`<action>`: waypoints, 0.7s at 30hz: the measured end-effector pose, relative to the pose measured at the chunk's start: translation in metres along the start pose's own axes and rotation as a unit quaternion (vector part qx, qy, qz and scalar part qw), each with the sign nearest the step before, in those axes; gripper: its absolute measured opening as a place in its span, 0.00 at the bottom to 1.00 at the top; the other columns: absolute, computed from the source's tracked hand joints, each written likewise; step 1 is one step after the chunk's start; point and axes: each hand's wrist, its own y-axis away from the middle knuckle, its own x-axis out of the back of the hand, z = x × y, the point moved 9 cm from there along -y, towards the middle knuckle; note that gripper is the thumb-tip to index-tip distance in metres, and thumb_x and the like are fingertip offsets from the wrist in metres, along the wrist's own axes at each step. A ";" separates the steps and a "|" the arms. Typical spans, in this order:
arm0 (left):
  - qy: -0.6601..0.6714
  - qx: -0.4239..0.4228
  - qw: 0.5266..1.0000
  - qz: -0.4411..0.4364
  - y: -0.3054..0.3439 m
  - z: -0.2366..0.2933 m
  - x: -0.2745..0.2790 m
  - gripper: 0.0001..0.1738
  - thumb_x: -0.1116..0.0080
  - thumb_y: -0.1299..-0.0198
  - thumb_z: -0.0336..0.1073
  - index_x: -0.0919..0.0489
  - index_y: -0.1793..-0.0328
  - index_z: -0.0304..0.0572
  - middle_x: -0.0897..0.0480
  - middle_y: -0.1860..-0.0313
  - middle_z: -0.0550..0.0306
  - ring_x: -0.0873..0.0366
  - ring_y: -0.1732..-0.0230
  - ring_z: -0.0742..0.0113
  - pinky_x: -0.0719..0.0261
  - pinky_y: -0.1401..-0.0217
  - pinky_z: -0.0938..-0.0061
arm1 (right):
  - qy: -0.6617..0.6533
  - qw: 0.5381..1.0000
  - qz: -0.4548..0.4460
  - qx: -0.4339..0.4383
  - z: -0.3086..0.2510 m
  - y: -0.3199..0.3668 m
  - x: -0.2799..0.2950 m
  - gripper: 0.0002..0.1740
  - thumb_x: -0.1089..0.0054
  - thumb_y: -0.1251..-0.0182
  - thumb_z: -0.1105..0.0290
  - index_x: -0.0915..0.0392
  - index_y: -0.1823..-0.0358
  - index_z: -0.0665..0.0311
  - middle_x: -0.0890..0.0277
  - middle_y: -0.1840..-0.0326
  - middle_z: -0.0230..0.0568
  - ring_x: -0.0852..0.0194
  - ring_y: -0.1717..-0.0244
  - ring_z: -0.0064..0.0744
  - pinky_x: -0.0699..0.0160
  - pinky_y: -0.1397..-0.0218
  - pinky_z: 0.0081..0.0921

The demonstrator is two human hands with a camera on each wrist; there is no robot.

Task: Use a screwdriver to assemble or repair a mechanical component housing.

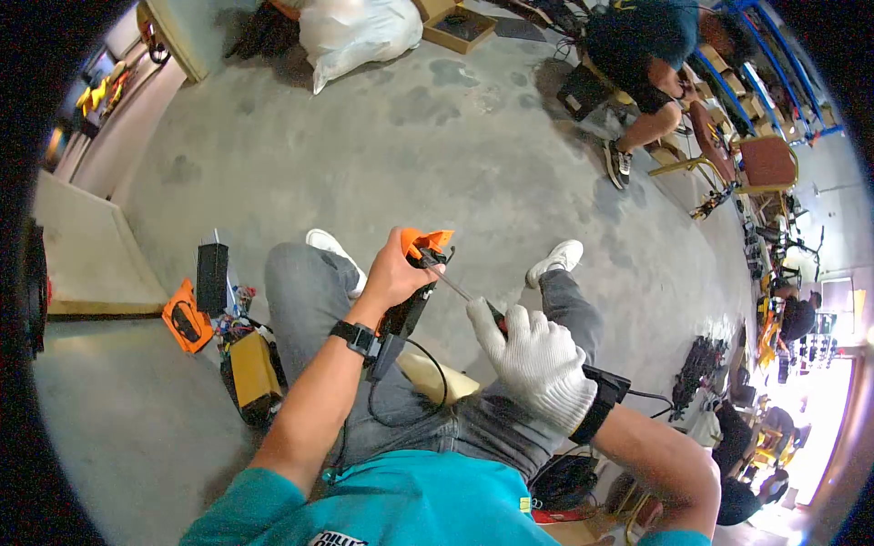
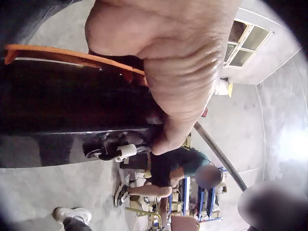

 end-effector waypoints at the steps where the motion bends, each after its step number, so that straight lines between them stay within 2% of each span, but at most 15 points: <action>1: 0.004 0.007 1.000 0.003 0.000 0.001 0.002 0.37 0.14 0.49 0.48 0.27 0.44 0.37 0.13 0.54 0.46 0.14 0.52 0.53 0.17 0.45 0.62 | -0.007 1.000 0.011 0.009 -0.001 -0.004 0.008 0.38 0.35 0.36 0.70 0.29 0.21 0.56 0.27 0.60 0.41 0.17 0.66 0.40 0.13 0.72 0.38; 4: 0.005 0.019 1.000 -0.001 0.002 0.002 0.004 0.37 0.15 0.48 0.49 0.27 0.44 0.37 0.13 0.54 0.46 0.14 0.52 0.51 0.17 0.45 0.62 | -0.009 1.000 0.000 0.020 0.000 -0.011 0.016 0.37 0.35 0.37 0.70 0.27 0.23 0.55 0.28 0.62 0.40 0.17 0.66 0.39 0.14 0.73 0.38; 7: -0.004 0.012 1.000 0.003 0.003 0.007 0.007 0.37 0.15 0.48 0.49 0.28 0.43 0.37 0.13 0.55 0.45 0.13 0.52 0.50 0.17 0.45 0.60 | -0.076 0.997 -0.034 -0.006 0.008 -0.010 0.008 0.36 0.36 0.35 0.72 0.27 0.23 0.56 0.29 0.65 0.42 0.17 0.66 0.41 0.14 0.72 0.40; 9: 0.010 0.009 1.000 -0.003 0.006 0.012 0.008 0.37 0.16 0.50 0.47 0.29 0.45 0.38 0.13 0.53 0.43 0.14 0.50 0.42 0.17 0.46 0.55 | -0.130 0.989 -0.060 -0.046 0.012 -0.010 0.005 0.31 0.37 0.30 0.72 0.27 0.24 0.58 0.26 0.66 0.46 0.16 0.67 0.45 0.15 0.72 0.42; 10: 0.009 0.014 1.000 -0.004 0.007 0.010 0.007 0.37 0.16 0.50 0.47 0.29 0.45 0.38 0.13 0.53 0.43 0.14 0.50 0.42 0.17 0.46 0.55 | -0.133 0.988 -0.063 -0.044 0.012 -0.011 0.000 0.31 0.37 0.30 0.72 0.27 0.24 0.58 0.26 0.66 0.46 0.16 0.67 0.45 0.15 0.72 0.42; 11: 0.006 0.011 1.000 0.004 0.007 0.010 0.009 0.37 0.16 0.50 0.47 0.29 0.44 0.38 0.14 0.53 0.43 0.14 0.50 0.42 0.17 0.45 0.56 | -0.268 0.962 0.034 -0.047 0.014 -0.012 0.005 0.30 0.38 0.28 0.70 0.27 0.25 0.60 0.24 0.65 0.46 0.17 0.68 0.43 0.15 0.72 0.43; 12: 0.003 0.006 1.000 0.015 0.007 0.012 0.012 0.37 0.16 0.49 0.47 0.29 0.44 0.38 0.14 0.52 0.43 0.14 0.50 0.42 0.17 0.45 0.56 | -0.394 0.909 0.130 -0.047 0.021 -0.010 0.007 0.28 0.39 0.25 0.69 0.28 0.25 0.62 0.22 0.65 0.47 0.17 0.70 0.40 0.16 0.73 0.44; 13: 0.000 0.007 1.000 0.015 0.009 0.014 0.014 0.37 0.16 0.49 0.47 0.29 0.44 0.38 0.14 0.52 0.43 0.14 0.50 0.42 0.17 0.45 0.56 | -0.498 0.856 0.115 -0.084 0.022 -0.009 -0.010 0.27 0.40 0.22 0.66 0.29 0.26 0.65 0.20 0.66 0.44 0.23 0.76 0.29 0.22 0.78 0.35; 14: 0.001 0.014 1.000 0.006 0.012 0.015 0.015 0.37 0.16 0.48 0.47 0.29 0.42 0.38 0.13 0.52 0.43 0.14 0.50 0.45 0.17 0.44 0.58 | -0.498 0.855 0.117 -0.082 0.021 -0.003 -0.006 0.27 0.40 0.22 0.66 0.29 0.26 0.65 0.20 0.66 0.44 0.23 0.76 0.29 0.22 0.78 0.35; 15: 0.001 0.015 1.000 0.001 0.012 0.018 0.017 0.38 0.16 0.46 0.47 0.29 0.41 0.37 0.13 0.52 0.43 0.13 0.50 0.49 0.17 0.43 0.60 | -0.721 0.652 -0.014 -0.235 0.023 0.002 -0.034 0.27 0.41 0.22 0.66 0.30 0.25 0.66 0.21 0.65 0.41 0.26 0.77 0.24 0.26 0.80 0.29; 16: -0.001 0.008 1.000 0.004 0.012 0.020 0.018 0.38 0.16 0.46 0.47 0.29 0.41 0.37 0.13 0.52 0.43 0.13 0.50 0.49 0.17 0.43 0.60 | -0.850 0.362 -0.143 -0.355 -0.004 0.019 -0.057 0.27 0.42 0.21 0.66 0.30 0.25 0.67 0.22 0.65 0.37 0.30 0.78 0.19 0.30 0.82 0.23; 17: 0.003 0.004 1.000 0.000 0.014 0.018 0.016 0.38 0.16 0.46 0.47 0.29 0.40 0.37 0.13 0.52 0.43 0.13 0.50 0.50 0.17 0.43 0.60 | -0.894 0.260 -0.117 -0.347 -0.010 0.023 -0.065 0.26 0.42 0.20 0.66 0.31 0.26 0.68 0.24 0.64 0.36 0.34 0.81 0.16 0.38 0.83 0.16; 18: 0.007 -0.001 1.000 -0.003 0.016 0.016 0.013 0.38 0.16 0.46 0.47 0.29 0.39 0.37 0.13 0.51 0.44 0.14 0.49 0.51 0.17 0.42 0.61 | -0.897 0.262 -0.111 -0.339 -0.013 0.029 -0.074 0.26 0.42 0.20 0.66 0.31 0.26 0.68 0.24 0.64 0.36 0.34 0.81 0.16 0.38 0.83 0.16; 20: -0.003 -0.030 1.000 -0.007 0.016 0.017 0.011 0.40 0.16 0.45 0.47 0.29 0.37 0.37 0.14 0.50 0.45 0.15 0.48 0.54 0.17 0.40 0.62 | -0.931 0.176 -0.097 -0.306 -0.025 0.036 -0.087 0.22 0.43 0.19 0.66 0.30 0.30 0.68 0.24 0.63 0.37 0.33 0.81 0.17 0.37 0.84 0.17; 21: 0.002 -0.025 1.000 -0.010 0.017 0.016 0.008 0.40 0.16 0.45 0.47 0.29 0.36 0.37 0.14 0.49 0.45 0.15 0.47 0.54 0.18 0.40 0.62 | -0.932 0.182 -0.095 -0.300 -0.029 0.038 -0.093 0.18 0.38 0.22 0.63 0.28 0.39 0.65 0.22 0.62 0.39 0.29 0.79 0.19 0.33 0.83 0.17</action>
